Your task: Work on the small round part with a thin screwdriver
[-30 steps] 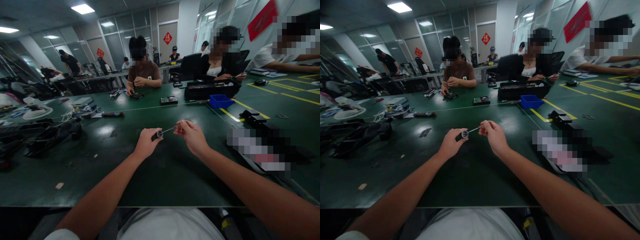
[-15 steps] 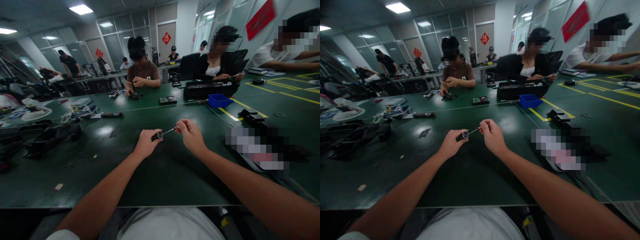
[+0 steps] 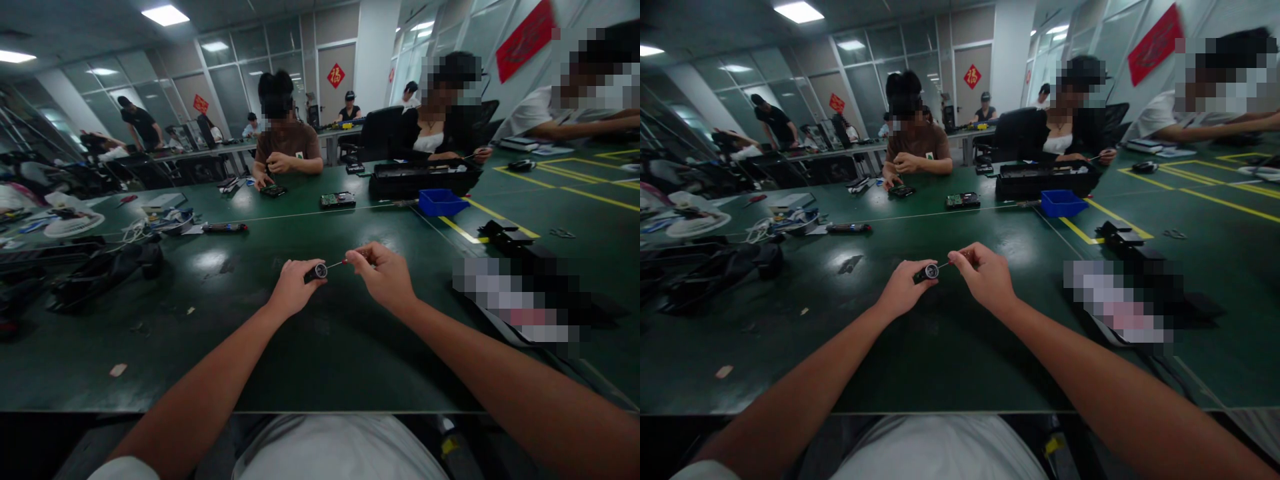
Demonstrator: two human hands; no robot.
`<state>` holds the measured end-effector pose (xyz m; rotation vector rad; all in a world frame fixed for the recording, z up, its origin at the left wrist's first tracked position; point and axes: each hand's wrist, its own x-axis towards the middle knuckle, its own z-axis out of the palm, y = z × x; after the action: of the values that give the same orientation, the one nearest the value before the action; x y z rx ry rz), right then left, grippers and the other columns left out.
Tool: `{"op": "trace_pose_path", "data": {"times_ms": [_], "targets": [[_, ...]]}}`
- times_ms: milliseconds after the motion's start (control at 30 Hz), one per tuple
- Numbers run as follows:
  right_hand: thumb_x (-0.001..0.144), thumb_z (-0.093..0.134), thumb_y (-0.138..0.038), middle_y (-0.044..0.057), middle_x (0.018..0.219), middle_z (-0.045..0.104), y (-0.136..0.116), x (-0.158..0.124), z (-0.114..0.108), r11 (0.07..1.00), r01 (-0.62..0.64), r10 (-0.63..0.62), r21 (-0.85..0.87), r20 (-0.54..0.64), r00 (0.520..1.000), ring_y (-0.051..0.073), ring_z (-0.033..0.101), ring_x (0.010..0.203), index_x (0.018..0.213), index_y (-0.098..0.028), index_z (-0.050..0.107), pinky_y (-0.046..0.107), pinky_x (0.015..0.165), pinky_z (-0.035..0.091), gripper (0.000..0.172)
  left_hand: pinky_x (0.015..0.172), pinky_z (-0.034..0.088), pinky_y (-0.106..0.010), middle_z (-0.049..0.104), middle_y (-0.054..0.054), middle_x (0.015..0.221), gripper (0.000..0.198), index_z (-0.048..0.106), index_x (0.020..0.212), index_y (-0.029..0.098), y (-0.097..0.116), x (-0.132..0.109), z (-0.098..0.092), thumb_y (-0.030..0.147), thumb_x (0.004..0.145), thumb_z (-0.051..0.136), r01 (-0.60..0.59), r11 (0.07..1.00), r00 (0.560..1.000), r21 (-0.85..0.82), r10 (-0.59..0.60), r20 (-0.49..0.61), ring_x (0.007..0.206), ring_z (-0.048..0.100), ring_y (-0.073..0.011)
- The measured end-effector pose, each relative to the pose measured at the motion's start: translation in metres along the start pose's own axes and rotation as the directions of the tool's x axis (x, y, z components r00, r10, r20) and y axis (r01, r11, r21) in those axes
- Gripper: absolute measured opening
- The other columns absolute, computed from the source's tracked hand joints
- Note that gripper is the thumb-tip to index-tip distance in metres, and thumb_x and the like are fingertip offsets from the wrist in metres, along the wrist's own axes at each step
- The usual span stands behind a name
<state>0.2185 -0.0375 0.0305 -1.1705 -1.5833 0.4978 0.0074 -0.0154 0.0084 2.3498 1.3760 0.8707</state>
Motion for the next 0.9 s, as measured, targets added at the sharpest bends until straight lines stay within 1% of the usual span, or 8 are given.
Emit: {"op": "trace_pose_path", "data": {"times_ms": [167, 267, 367, 500, 600, 667, 733, 900], "targets": [[0.094, 0.053, -0.029, 0.003, 0.083, 0.072, -0.001, -0.001, -0.003, 0.992, 0.114, -0.111, -0.055, 0.056, 0.992, 0.020, 0.065, 0.072, 0.100, -0.023, 0.066, 0.033, 0.065, 0.045, 0.016, 0.101, 0.043, -0.048, 0.071, -0.005, 0.120, 0.037, 0.066, 0.123, 0.026, -0.002, -0.001, 0.000, 0.026, 0.087, 0.072, 0.009, 1.000, 1.000, 0.002, -0.009, -0.015, 0.108, 0.062, -0.0260], [0.097, 0.048, -0.032, 0.002, 0.078, 0.069, 0.000, -0.002, -0.002, 0.991, 0.108, -0.099, -0.076, 0.109, 0.989, 0.019, 0.063, 0.068, 0.096, -0.023, 0.065, 0.033, 0.063, 0.043, 0.020, 0.101, 0.043, -0.048, 0.071, -0.005, 0.120, 0.037, 0.066, 0.124, 0.026, -0.004, -0.001, 0.001, 0.026, 0.087, 0.072, 0.012, 1.000, 1.000, 0.003, -0.012, -0.012, 0.107, 0.062, -0.0258], [0.098, 0.048, -0.035, 0.002, 0.077, 0.067, 0.002, -0.002, 0.002, 0.996, 0.065, -0.061, -0.056, 0.077, 0.995, 0.018, 0.061, 0.067, 0.096, -0.023, 0.064, 0.033, 0.064, 0.043, 0.020, 0.101, 0.044, -0.047, 0.071, -0.004, 0.121, 0.038, 0.066, 0.124, 0.026, -0.006, 0.000, 0.002, 0.026, 0.086, 0.073, 0.018, 1.000, 1.000, 0.015, -0.018, -0.002, 0.107, 0.062, -0.0256], [0.090, 0.060, -0.039, 0.004, 0.085, 0.069, 0.010, 0.004, 0.009, 0.960, -0.078, 0.086, 0.270, -0.018, 0.996, 0.019, 0.064, 0.077, 0.097, -0.022, 0.061, 0.035, 0.073, 0.050, 0.018, 0.107, 0.041, -0.048, 0.070, -0.004, 0.124, 0.037, 0.065, 0.124, 0.025, -0.005, 0.002, -0.002, 0.027, 0.088, 0.072, 0.017, 0.999, 0.999, 0.028, -0.016, -0.042, 0.112, 0.061, -0.0247], [0.088, 0.060, -0.050, 0.003, 0.081, 0.067, 0.023, 0.013, 0.009, 0.804, -0.248, 0.254, 0.541, 0.066, 0.965, 0.018, 0.063, 0.074, 0.089, -0.023, 0.062, 0.037, 0.075, 0.054, 0.028, 0.118, 0.026, -0.054, 0.068, -0.002, 0.128, 0.037, 0.064, 0.126, 0.030, -0.004, 0.002, -0.005, 0.027, 0.090, 0.070, -0.030, 0.998, 0.998, 0.046, 0.033, -0.059, 0.121, 0.058, -0.0236], [0.085, 0.063, -0.054, 0.002, 0.076, 0.065, 0.031, 0.018, 0.007, 0.747, -0.325, 0.318, 0.580, 0.119, 0.941, 0.017, 0.062, 0.068, 0.083, -0.023, 0.060, 0.037, 0.071, 0.055, 0.031, 0.120, 0.021, -0.058, 0.068, -0.001, 0.128, 0.036, 0.064, 0.125, 0.031, -0.004, 0.002, -0.006, 0.026, 0.090, 0.070, -0.024, 0.998, 1.000, 0.056, 0.025, -0.018, 0.123, 0.057, -0.0238], [0.084, 0.064, -0.055, 0.002, 0.074, 0.064, 0.037, 0.021, 0.006, 0.796, -0.303, 0.324, 0.524, 0.053, 0.944, 0.017, 0.061, 0.065, 0.081, -0.023, 0.060, 0.035, 0.067, 0.053, 0.032, 0.119, 0.021, -0.059, 0.068, -0.002, 0.126, 0.036, 0.064, 0.125, 0.030, -0.005, 0.002, -0.005, 0.026, 0.090, 0.070, 0.012, 0.998, 0.999, 0.056, -0.014, 0.035, 0.122, 0.057, -0.0247], [0.090, 0.058, -0.049, 0.002, 0.074, 0.065, 0.031, 0.017, 0.006, 0.913, -0.171, 0.187, 0.370, -0.008, 0.982, 0.017, 0.061, 0.067, 0.085, -0.022, 0.060, 0.033, 0.066, 0.051, 0.028, 0.118, 0.022, -0.059, 0.069, -0.004, 0.124, 0.037, 0.063, 0.127, 0.029, -0.007, 0.004, 0.000, 0.028, 0.090, 0.069, 0.035, 0.998, 0.997, 0.053, -0.039, 0.070, 0.120, 0.058, -0.0260]]}}
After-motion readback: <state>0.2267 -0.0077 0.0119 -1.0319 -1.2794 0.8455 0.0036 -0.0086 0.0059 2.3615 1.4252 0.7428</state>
